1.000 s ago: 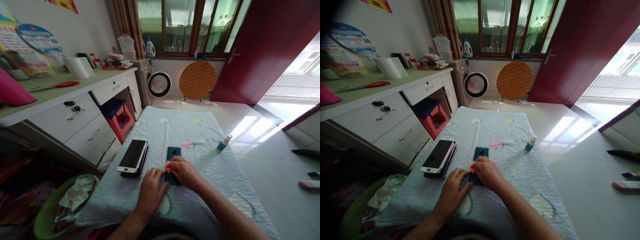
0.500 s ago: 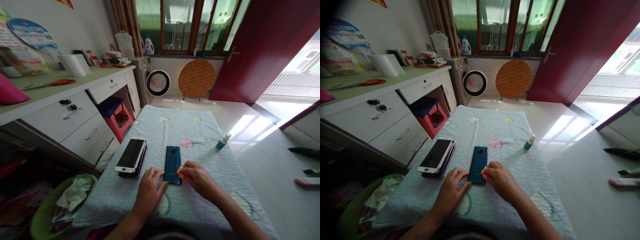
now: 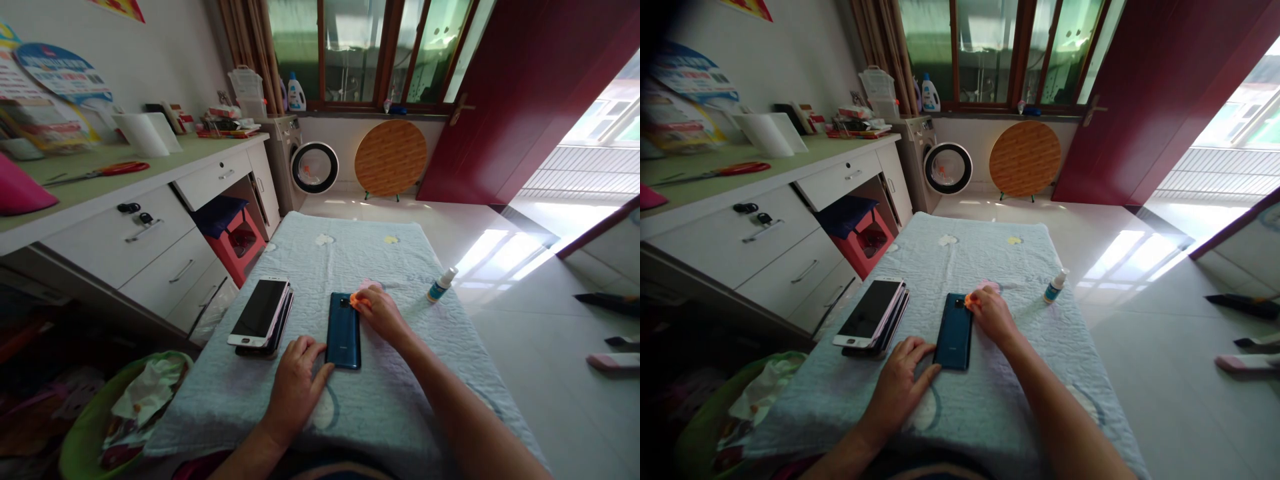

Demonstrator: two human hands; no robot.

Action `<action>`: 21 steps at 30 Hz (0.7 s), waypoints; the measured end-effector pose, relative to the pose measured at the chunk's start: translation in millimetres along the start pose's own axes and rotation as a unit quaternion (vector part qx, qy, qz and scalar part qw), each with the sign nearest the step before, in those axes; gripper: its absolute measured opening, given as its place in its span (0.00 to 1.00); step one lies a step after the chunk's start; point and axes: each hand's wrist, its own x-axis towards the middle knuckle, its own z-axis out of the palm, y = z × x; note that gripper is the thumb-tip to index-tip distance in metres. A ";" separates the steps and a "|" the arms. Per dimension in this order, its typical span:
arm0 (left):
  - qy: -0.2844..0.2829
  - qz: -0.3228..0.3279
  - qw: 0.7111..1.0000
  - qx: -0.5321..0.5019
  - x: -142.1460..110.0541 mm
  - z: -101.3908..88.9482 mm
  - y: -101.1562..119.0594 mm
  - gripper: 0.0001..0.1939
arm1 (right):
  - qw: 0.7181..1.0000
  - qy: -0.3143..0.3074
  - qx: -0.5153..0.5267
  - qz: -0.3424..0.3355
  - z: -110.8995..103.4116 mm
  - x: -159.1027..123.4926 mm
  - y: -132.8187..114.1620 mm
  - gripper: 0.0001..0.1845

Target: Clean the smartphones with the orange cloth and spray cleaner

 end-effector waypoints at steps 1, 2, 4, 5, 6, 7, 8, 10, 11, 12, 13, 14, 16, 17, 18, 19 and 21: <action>0.000 0.000 1.000 0.001 0.0 0.0 0.2 0.11 | 0.999 0.023 -0.013 0.023 1.4 6.4 2.6 0.06; 0.001 0.000 1.000 0.002 0.0 0.0 0.4 0.11 | 0.998 0.042 -0.023 0.044 2.8 11.4 4.3 0.06; 0.003 0.002 1.000 0.004 0.0 0.1 0.5 0.13 | 0.996 0.058 -0.033 0.064 5.4 16.3 4.9 0.07; 0.003 0.002 1.000 0.005 0.0 0.3 0.4 0.14 | 0.995 0.057 -0.036 0.067 6.5 16.3 3.8 0.07; 0.002 0.003 1.000 0.005 0.1 0.5 0.2 0.15 | 0.996 0.053 -0.038 0.068 7.2 15.1 2.0 0.07; 0.000 0.004 1.000 0.005 0.1 0.7 -0.1 0.15 | 0.996 0.047 -0.041 0.067 7.7 12.6 -0.4 0.07; -0.003 0.006 1.000 0.005 0.2 1.0 -0.5 0.15 | 0.996 0.039 -0.043 0.066 7.7 9.3 -3.2 0.08; -0.008 0.008 1.000 0.002 0.2 1.4 -1.6 0.14 | 0.996 0.025 -0.047 0.067 6.4 0.6 -9.2 0.09; -0.010 0.009 1.000 0.000 0.2 1.5 -2.2 0.14 | 0.996 0.018 -0.048 0.067 5.1 -4.5 -12.2 0.09; -0.011 0.010 1.000 -0.001 0.2 1.7 -2.7 0.14 | 0.996 0.012 -0.050 0.068 3.6 -10.1 -15.1 0.09; -0.011 0.011 1.000 -0.002 0.3 1.7 -3.2 0.14 | 0.996 0.006 -0.051 0.067 1.8 -16.1 -18.0 0.09; -0.012 0.012 1.000 -0.002 0.3 1.8 -3.7 0.15 | 0.997 -0.001 -0.050 0.067 0.1 -22.4 -20.7 0.09; -0.011 0.015 1.000 -0.002 0.4 2.1 -4.2 0.15 | 0.997 -0.014 -0.041 0.069 -2.9 -35.8 -26.2 0.10; -0.010 0.016 1.000 -0.002 0.4 2.3 -4.4 0.15 | 0.997 -0.021 -0.034 0.072 -4.0 -42.7 -28.9 0.10; -0.008 0.017 1.000 -0.001 0.5 2.6 -4.5 0.15 | 0.996 -0.027 -0.027 0.075 -4.6 -49.7 -31.7 0.10; -0.006 0.018 1.000 0.000 0.4 3.0 -4.7 0.15 | 0.996 -0.032 -0.019 0.078 -4.9 -56.7 -34.4 0.10; -0.001 0.019 1.000 0.002 0.3 3.7 -5.0 0.15 | 0.996 -0.042 -0.005 0.084 -5.0 -69.9 -39.4 0.10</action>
